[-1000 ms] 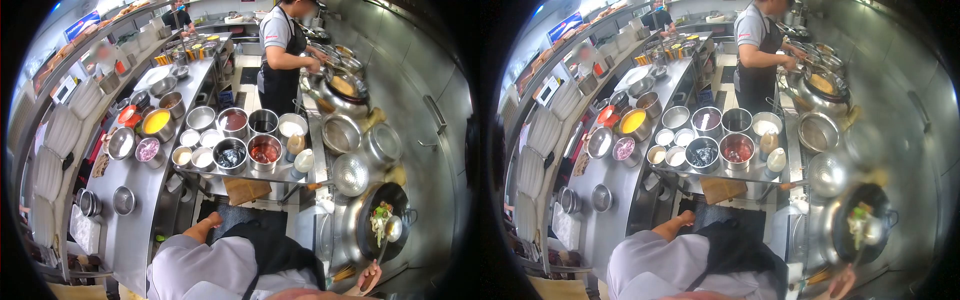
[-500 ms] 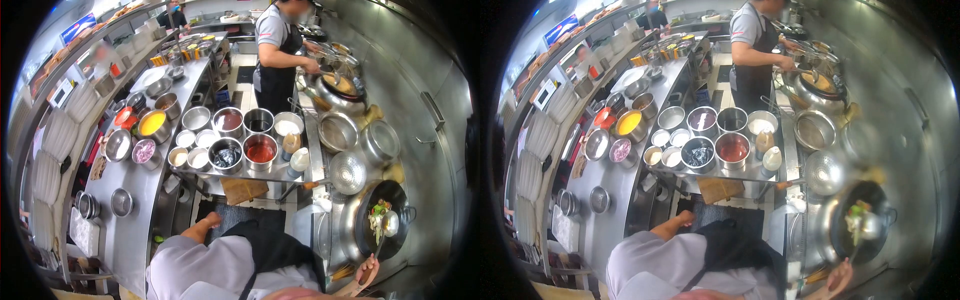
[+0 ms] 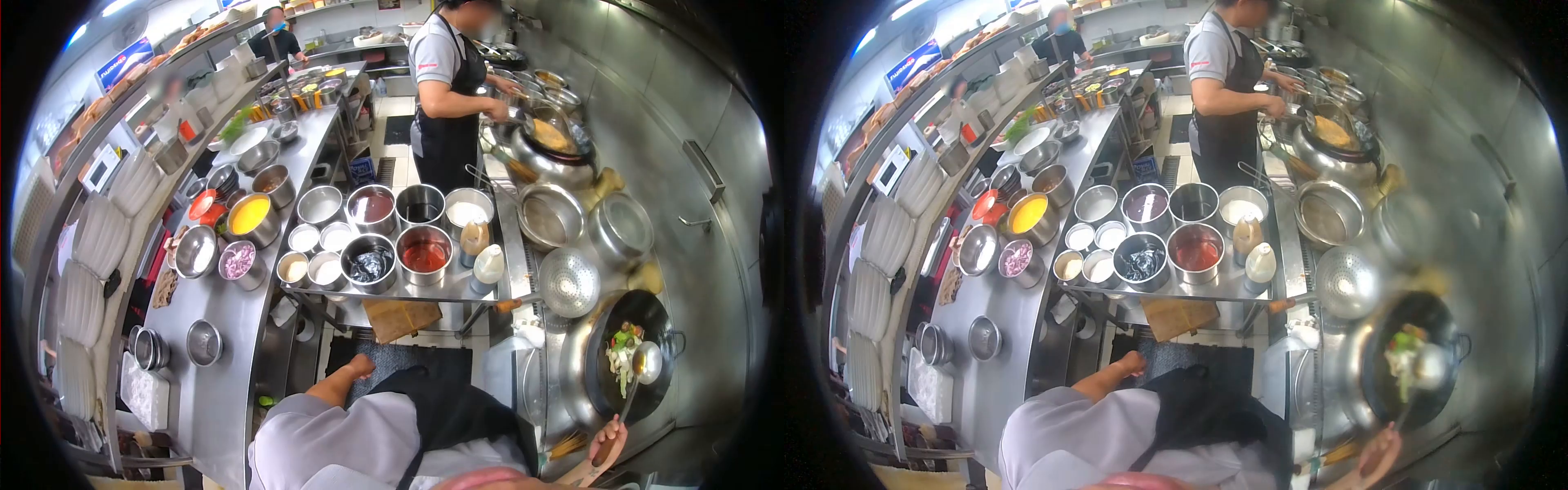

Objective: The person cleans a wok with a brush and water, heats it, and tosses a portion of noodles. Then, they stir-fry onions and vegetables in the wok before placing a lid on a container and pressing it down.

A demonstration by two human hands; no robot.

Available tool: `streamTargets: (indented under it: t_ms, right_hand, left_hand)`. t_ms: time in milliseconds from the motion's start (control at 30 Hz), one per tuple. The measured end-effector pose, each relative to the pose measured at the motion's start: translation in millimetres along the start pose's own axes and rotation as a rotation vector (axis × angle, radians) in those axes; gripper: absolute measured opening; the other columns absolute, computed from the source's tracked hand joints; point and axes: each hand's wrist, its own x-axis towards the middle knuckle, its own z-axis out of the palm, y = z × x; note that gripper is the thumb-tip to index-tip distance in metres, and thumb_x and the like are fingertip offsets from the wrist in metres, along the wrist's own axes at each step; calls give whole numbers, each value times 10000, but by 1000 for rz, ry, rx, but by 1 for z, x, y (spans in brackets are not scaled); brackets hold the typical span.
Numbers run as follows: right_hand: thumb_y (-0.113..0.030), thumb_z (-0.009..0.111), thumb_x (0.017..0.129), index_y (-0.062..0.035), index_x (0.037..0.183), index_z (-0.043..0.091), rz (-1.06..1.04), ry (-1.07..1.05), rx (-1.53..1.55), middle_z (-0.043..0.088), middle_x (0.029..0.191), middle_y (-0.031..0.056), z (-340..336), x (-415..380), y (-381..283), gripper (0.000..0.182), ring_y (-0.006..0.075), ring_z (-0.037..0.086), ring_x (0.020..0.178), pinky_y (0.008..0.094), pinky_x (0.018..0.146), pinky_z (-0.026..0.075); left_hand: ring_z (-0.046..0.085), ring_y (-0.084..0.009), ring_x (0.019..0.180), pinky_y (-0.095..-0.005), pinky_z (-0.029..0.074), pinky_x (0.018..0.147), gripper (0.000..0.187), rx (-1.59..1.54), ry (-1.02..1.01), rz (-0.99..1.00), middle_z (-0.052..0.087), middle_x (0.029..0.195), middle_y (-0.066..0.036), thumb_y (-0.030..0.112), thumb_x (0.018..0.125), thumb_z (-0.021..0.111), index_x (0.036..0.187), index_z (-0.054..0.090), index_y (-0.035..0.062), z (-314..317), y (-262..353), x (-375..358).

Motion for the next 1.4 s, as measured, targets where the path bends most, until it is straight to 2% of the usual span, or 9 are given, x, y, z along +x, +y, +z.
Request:
streamTargets:
  t_ms: [333, 433, 567, 633, 767, 933, 1100, 1233, 1400]
  right_hand:
    - [-209, 468, 973, 48, 1251, 474, -98, 146, -166, 506, 776, -23, 10, -22, -6, 378, 50, 464, 558, 220, 440, 404]
    - [-208, 481, 968, 85, 1335, 392, -66, -87, -155, 456, 771, -47, 12, -32, -5, 478, 15, 398, 601, 173, 470, 334]
    - [-175, 530, 935, 21, 1244, 474, -135, 263, -194, 493, 786, -30, 41, -52, -5, 370, 49, 406, 583, 195, 471, 319]
    - [-141, 522, 916, -18, 1180, 508, -141, 435, -314, 503, 716, -15, 63, -53, 5, 291, 75, 419, 508, 230, 432, 330]
    - [-55, 547, 851, -35, 1118, 541, -106, 517, -775, 547, 685, 23, 44, -31, -9, 268, 116, 496, 448, 260, 381, 383]
    - [-63, 544, 853, 15, 1352, 426, -440, 561, -1356, 546, 653, 36, 5, -38, 11, 519, 100, 491, 452, 262, 414, 400]
    - [-109, 569, 842, 72, 1384, 364, -215, 649, -1339, 582, 655, 69, 41, -52, -3, 608, 129, 532, 503, 294, 495, 452]
    - [-45, 527, 869, -14, 1346, 454, -513, 674, -1677, 551, 658, 29, 1, -18, 8, 484, 99, 500, 459, 275, 416, 417]
    - [-72, 537, 838, -10, 1110, 573, -244, 543, -984, 545, 650, 22, 103, 78, -10, 281, 115, 500, 425, 262, 391, 402]
  left_hand:
    - [599, -200, 464, -325, 493, 431, 217, 210, -95, -48, 638, 646, -105, 107, 807, 524, 651, 644, 17, 7, -36, 22]
    - [657, -178, 669, -316, 547, 569, 183, -157, -39, -162, 658, 704, -50, 179, 874, 582, 845, 681, 28, -4, 9, -30]
    - [623, -190, 579, -351, 483, 453, 158, 23, -85, -66, 631, 685, -31, 170, 859, 551, 794, 679, 104, -3, 44, -57]
    - [620, -178, 582, -339, 474, 462, 145, 120, -160, 59, 616, 670, -23, 184, 869, 552, 807, 665, 118, 2, 23, -30]
    - [614, -156, 588, -314, 457, 480, 121, 1041, -229, 1141, 586, 642, -7, 211, 889, 554, 832, 639, 146, 15, -48, 56]
    - [602, -143, 561, -290, 457, 469, 148, 261, -267, 236, 619, 697, -19, 181, 917, 525, 831, 629, 119, 26, 36, -17]
    - [601, -128, 552, -273, 466, 464, 105, 251, -329, 201, 649, 743, -34, 143, 917, 532, 883, 613, 85, 32, 28, 36]
    - [593, -128, 538, -271, 452, 448, 72, 53, -332, -69, 643, 721, -39, 126, 882, 555, 903, 604, 78, 36, 65, 65]
    - [549, -120, 493, -250, 401, 416, 70, -124, -363, -158, 602, 664, -40, 83, 844, 554, 899, 589, 60, 41, 133, 92]
